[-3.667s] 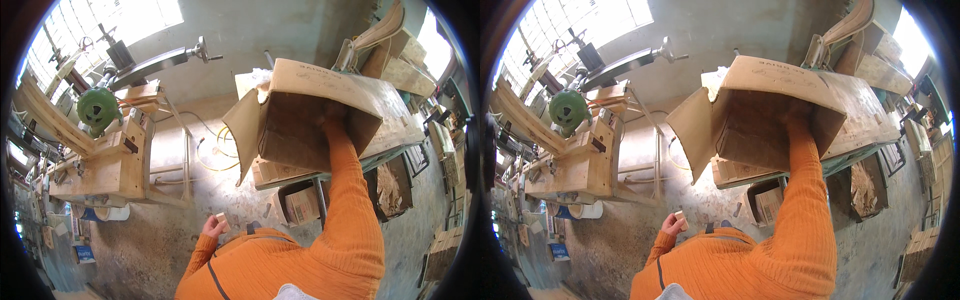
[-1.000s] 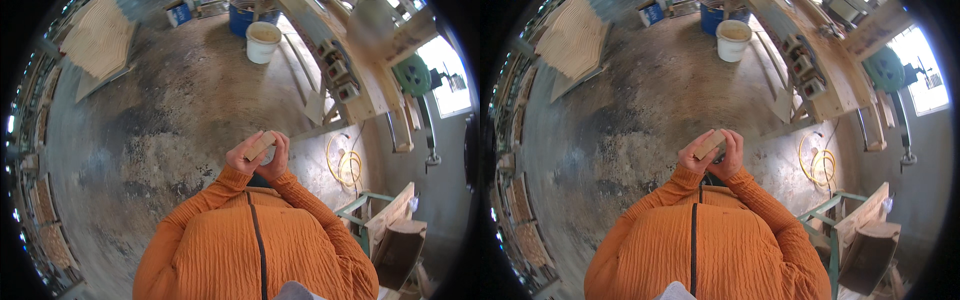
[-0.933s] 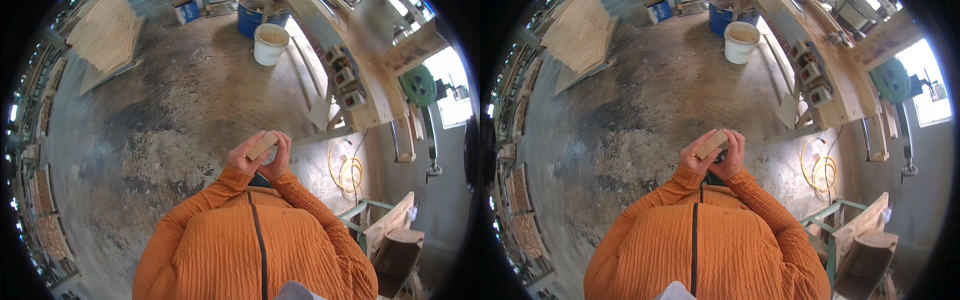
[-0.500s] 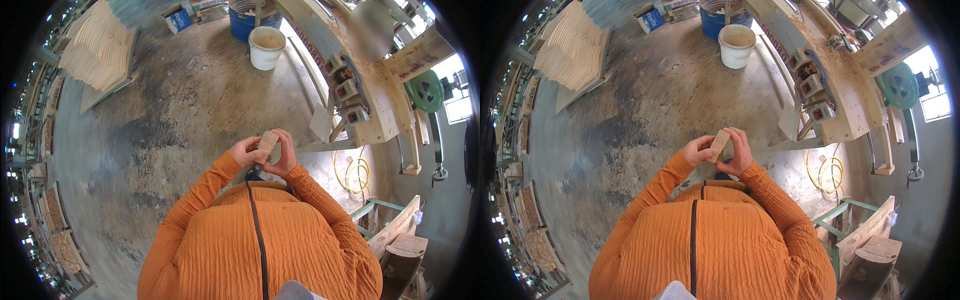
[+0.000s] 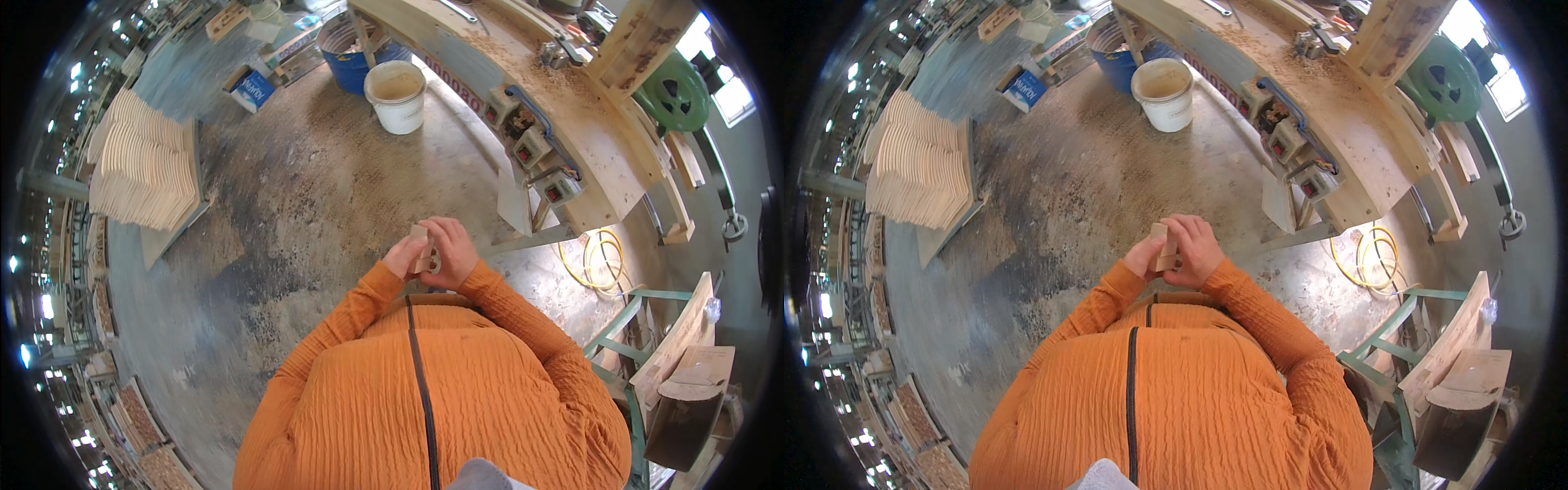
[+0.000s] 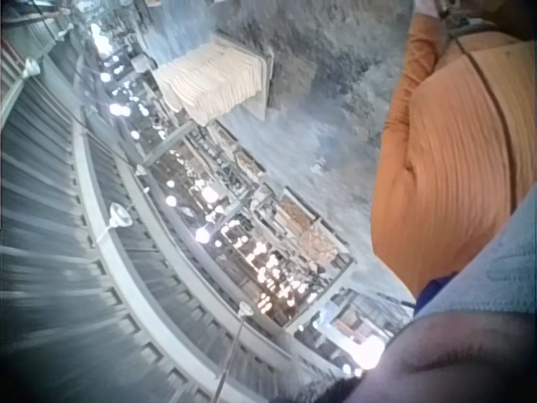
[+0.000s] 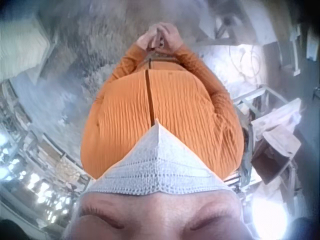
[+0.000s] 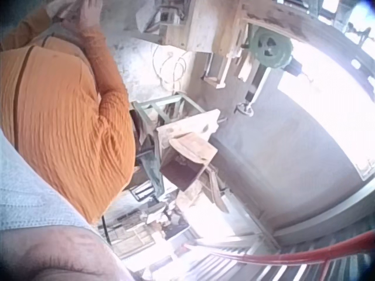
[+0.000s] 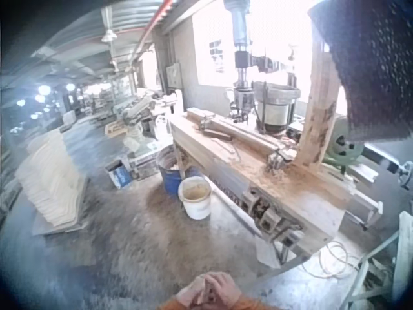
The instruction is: The person repeatedly operates a vertical woodworking machine by pulling a lever, then retrieves small wooden blocks from a cardboard box and places them into the machine. The cycle of operating the machine and handling the blocks continues throughout the clip.
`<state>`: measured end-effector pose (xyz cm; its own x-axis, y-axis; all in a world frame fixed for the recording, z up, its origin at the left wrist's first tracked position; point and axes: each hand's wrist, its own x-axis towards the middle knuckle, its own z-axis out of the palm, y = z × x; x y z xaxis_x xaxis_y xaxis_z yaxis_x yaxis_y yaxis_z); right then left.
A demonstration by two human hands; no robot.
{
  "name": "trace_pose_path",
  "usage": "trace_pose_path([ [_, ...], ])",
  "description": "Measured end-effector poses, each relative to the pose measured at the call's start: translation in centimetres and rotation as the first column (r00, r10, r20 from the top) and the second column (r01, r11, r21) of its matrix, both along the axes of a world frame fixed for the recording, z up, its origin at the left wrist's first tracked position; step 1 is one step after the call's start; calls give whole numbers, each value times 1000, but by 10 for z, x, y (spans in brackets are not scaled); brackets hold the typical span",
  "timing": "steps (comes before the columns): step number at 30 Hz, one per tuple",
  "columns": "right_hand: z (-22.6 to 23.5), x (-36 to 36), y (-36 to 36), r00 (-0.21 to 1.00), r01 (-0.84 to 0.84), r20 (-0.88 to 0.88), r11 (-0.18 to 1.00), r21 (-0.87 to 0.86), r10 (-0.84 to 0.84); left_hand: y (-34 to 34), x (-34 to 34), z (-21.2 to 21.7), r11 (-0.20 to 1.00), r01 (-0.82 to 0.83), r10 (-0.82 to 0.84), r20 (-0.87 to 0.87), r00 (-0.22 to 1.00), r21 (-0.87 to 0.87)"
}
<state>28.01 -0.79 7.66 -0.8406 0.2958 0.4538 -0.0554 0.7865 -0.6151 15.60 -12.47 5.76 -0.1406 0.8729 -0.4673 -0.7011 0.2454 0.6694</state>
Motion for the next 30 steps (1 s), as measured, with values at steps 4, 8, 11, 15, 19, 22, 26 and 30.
trace_pose_path([
  [4, -5, 2, 5, 989, 100, 110, 995, 17, -101, 15, -7, -6, 994, 14, -23, -78, 997, -111],
  [8, -6, 1, 8, 956, 181, 207, 974, 138, -208, 29, -25, -7, 988, 119, -153, -550, 821, -97],
  [11, -3, -16, 8, 942, 194, 239, 964, 184, -235, 30, -42, -25, 995, 76, -99, -639, 763, -63],
  [15, -1, -49, 7, 947, 159, 257, 975, 153, -194, 34, -82, -37, 992, 85, -121, -531, 839, -91],
  [19, -6, -82, 8, 955, 163, 216, 968, 191, -203, 39, -116, -43, 992, 101, -117, -281, 953, -71],
  [22, -10, -106, 8, 954, 177, 199, 958, 225, -223, 45, -137, -51, 987, 140, -159, -322, 933, -80],
  [26, -3, -139, 5, 945, 219, 186, 942, 254, -270, 53, -170, -53, 987, 134, -162, -443, 882, -93],
  [30, -1, -164, 7, 924, 249, 228, 935, 252, -307, 60, -196, -50, 987, 150, -161, -491, 856, -61],
])
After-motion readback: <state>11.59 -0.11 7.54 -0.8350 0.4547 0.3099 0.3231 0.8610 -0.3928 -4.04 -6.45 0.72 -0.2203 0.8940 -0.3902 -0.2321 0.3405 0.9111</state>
